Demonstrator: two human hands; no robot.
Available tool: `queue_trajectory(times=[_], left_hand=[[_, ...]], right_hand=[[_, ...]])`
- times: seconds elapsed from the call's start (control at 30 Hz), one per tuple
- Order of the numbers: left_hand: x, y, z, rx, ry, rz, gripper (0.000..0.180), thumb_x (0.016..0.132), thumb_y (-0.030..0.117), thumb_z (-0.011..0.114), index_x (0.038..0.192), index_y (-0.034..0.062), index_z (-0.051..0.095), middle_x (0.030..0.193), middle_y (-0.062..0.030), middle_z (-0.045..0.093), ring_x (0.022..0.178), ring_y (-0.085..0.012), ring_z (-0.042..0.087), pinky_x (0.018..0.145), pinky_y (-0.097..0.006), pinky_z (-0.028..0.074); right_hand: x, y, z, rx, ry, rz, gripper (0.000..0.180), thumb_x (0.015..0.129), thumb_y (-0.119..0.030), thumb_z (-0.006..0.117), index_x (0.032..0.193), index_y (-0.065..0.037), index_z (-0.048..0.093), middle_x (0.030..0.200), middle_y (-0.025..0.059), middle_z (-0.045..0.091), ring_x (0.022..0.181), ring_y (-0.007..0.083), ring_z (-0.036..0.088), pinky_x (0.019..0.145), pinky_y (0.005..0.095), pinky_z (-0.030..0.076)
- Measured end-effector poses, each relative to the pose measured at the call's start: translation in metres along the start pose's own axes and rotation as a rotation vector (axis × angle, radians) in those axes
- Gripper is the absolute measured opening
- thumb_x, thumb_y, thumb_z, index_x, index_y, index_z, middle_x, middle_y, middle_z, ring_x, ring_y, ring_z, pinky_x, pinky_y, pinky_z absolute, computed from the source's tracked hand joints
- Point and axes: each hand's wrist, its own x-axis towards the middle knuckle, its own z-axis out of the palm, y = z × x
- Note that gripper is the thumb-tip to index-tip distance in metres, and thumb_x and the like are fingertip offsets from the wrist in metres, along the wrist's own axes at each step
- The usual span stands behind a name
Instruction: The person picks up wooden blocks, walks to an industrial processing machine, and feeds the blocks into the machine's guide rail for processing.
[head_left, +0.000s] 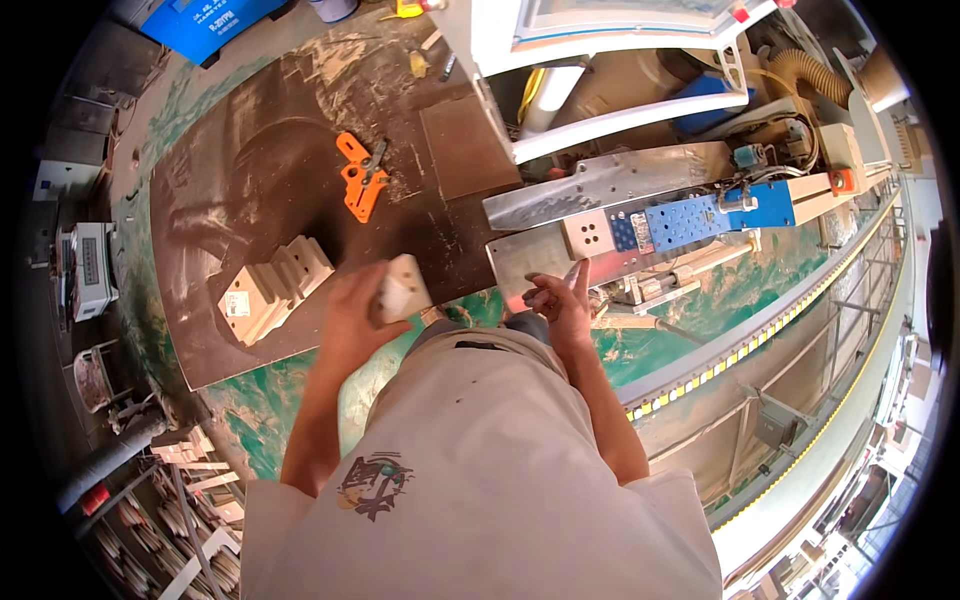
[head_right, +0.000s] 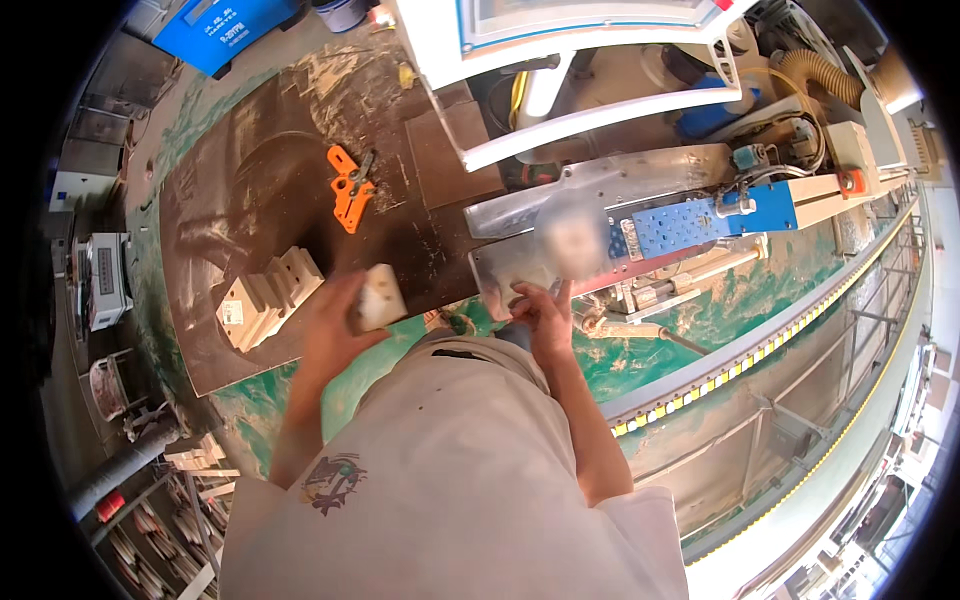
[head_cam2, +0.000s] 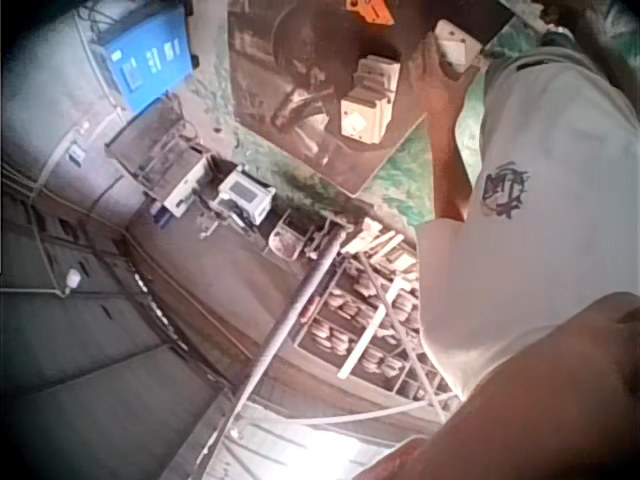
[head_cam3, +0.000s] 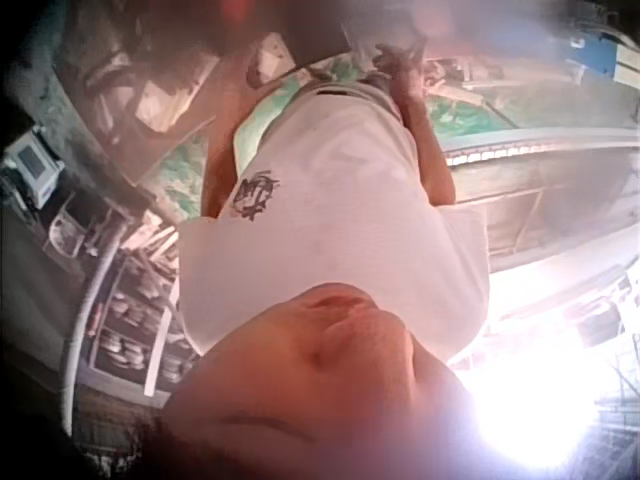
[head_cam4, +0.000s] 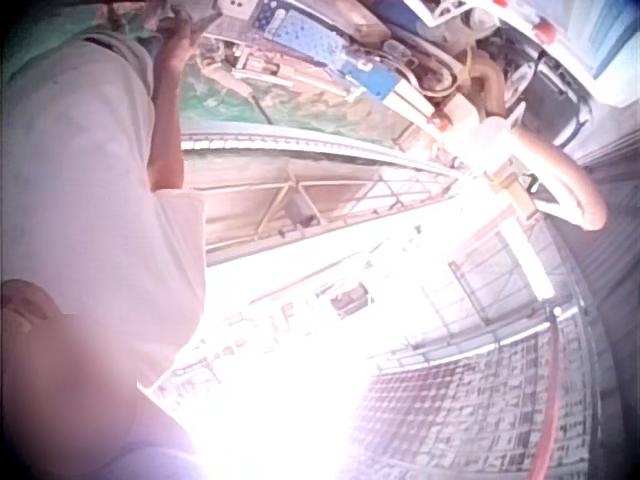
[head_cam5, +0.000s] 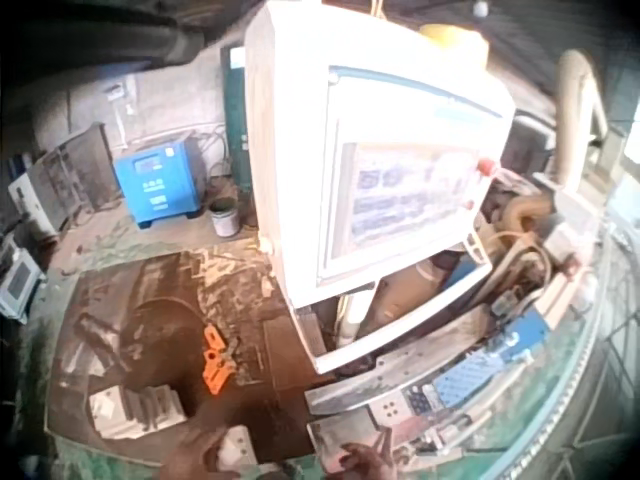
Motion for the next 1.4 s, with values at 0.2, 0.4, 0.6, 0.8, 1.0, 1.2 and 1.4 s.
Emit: queue_trajectory(times=[0.2,0.4,0.6,0.8,1.0,1.2,1.4], left_hand=[[0.027,-0.024,0.097,0.134,-0.001,-0.033,0.096,0.068,0.027,0.095,0.152,0.0081,0.053,0.15,-0.0128,0.054,0.136,-0.0378,0.049,0.116,-0.048,0.041],[0.031,-0.021,0.094,0.24,-0.065,-0.056,0.096,0.07,0.02,0.093,0.155,0.0077,0.049,0.154,-0.0152,0.049,0.136,-0.0399,0.047,0.116,-0.049,0.042],[0.03,-0.025,0.091,0.189,-0.069,-0.047,0.092,0.069,0.012,0.091,0.152,0.0096,0.052,0.147,-0.0152,0.055,0.131,-0.0402,0.052,0.112,-0.049,0.045],[0.038,0.005,0.104,0.167,0.035,0.065,0.087,0.067,0.011,0.091,0.147,0.0094,0.057,0.142,-0.014,0.059,0.129,-0.0378,0.055,0.11,-0.048,0.045],[0.071,0.068,0.144,0.263,-0.074,0.142,0.077,0.074,0.031,0.087,0.144,0.011,0.06,0.145,-0.0098,0.06,0.135,-0.032,0.053,0.122,-0.058,0.029],[0.097,0.109,0.188,0.261,-0.063,0.321,0.073,0.077,0.036,0.084,0.141,0.0113,0.062,0.145,-0.0073,0.06,0.137,-0.03,0.051,0.124,-0.062,0.025],[0.123,0.124,0.213,0.27,0.006,0.473,0.07,0.078,0.039,0.083,0.139,0.0107,0.063,0.153,-0.0127,0.052,0.141,-0.0354,0.047,0.122,-0.062,0.026]], right_hand=[[-0.002,-0.01,-0.002,0.094,-0.058,0.04,0.108,0.099,-0.008,0.06,0.168,-0.015,-0.022,0.108,0.0168,0.069,0.076,0.0224,0.068,0.073,0.0343,0.058],[0.006,-0.03,-0.019,0.069,-0.019,0.014,0.104,0.101,-0.006,0.056,0.168,-0.016,-0.023,0.1,0.0138,0.068,0.071,0.0213,0.066,0.067,0.0353,0.056],[0.034,-0.068,-0.075,0.05,-0.017,0.009,0.1,0.102,-0.007,0.053,0.167,-0.014,-0.023,0.095,0.0151,0.07,0.069,0.0211,0.065,0.066,0.0344,0.055],[0.068,-0.111,-0.135,0.014,-0.036,-0.096,0.025,0.102,-0.004,0.051,0.126,-0.004,0.045,0.092,0.017,0.073,0.066,0.0194,0.066,0.061,0.0313,0.052],[0.082,-0.157,-0.176,0.04,-0.02,-0.122,0.031,0.102,-0.004,0.053,0.132,-0.006,0.044,0.089,0.0131,0.07,0.065,0.0188,0.064,0.06,0.032,0.052],[0.097,-0.194,-0.211,0.043,-0.054,-0.124,0.042,0.099,0.0,0.051,0.139,-0.008,0.041,0.091,0.0111,0.068,0.069,0.0211,0.069,0.062,0.0335,0.054],[0.115,-0.227,-0.252,0.072,0.018,-0.175,0.04,0.1,0.001,0.048,0.139,-0.004,0.046,0.089,0.0115,0.067,0.064,0.0185,0.064,0.062,0.033,0.056]])
